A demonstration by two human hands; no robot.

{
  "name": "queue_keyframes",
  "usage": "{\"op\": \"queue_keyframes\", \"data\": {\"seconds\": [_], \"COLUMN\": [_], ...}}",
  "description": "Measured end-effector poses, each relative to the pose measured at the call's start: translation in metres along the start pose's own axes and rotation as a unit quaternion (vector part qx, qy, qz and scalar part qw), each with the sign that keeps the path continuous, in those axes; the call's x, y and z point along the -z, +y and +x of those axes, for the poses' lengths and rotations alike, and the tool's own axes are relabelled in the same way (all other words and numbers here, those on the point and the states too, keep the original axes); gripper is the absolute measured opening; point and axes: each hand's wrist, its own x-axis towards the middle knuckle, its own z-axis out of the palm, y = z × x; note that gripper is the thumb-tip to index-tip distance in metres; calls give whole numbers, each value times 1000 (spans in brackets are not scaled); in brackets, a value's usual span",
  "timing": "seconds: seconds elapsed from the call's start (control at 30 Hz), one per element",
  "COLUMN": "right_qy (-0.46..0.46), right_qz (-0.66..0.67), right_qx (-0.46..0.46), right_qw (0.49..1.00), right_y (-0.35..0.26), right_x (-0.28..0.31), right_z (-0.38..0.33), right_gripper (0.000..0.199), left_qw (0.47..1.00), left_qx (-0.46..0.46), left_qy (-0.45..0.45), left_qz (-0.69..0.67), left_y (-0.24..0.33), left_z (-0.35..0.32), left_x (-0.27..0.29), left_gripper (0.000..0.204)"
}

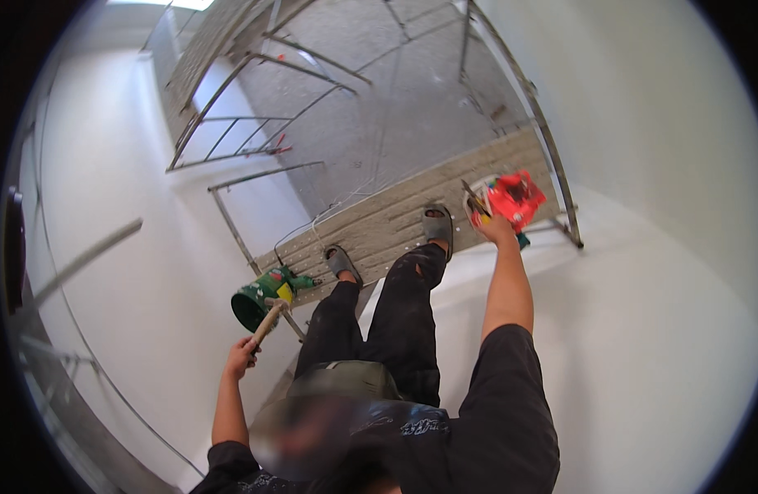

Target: The person assembles a metal scaffolding structure inside a room. They use tin snips to cut metal bars and a hammer to secure them into place. The person also moves a green bucket and a red bag on the scaffolding platform and adjusts a metal walkway plank.

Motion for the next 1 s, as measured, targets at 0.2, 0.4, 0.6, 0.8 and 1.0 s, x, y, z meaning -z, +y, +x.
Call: {"op": "queue_keyframes", "data": {"seconds": [0.2, 0.4, 0.6, 0.8, 1.0], "right_qy": [29, -79, -138, -207, -292], "right_qz": [90, 81, -103, -139, -103], "right_qx": [81, 201, 314, 345, 392], "right_qw": [992, 973, 934, 905, 867], "right_y": [-15, -136, -289, -434, -572], "right_x": [13, 39, -16, -106, -242], "right_z": [-29, -76, -167, -249, -363], "right_gripper": [42, 27, 27, 21, 14], "left_qw": [994, 971, 939, 927, 949], "left_qx": [-27, -35, 21, 56, 72], "left_qy": [22, 92, 71, 53, 120], "left_qz": [-101, -220, -337, -368, -282], "left_y": [-97, -165, -231, -315, -361], "left_z": [14, 8, -1, 38, 53], "left_x": [1, -60, -112, -147, -169], "left_gripper": [31, 29, 26, 28, 34]}}
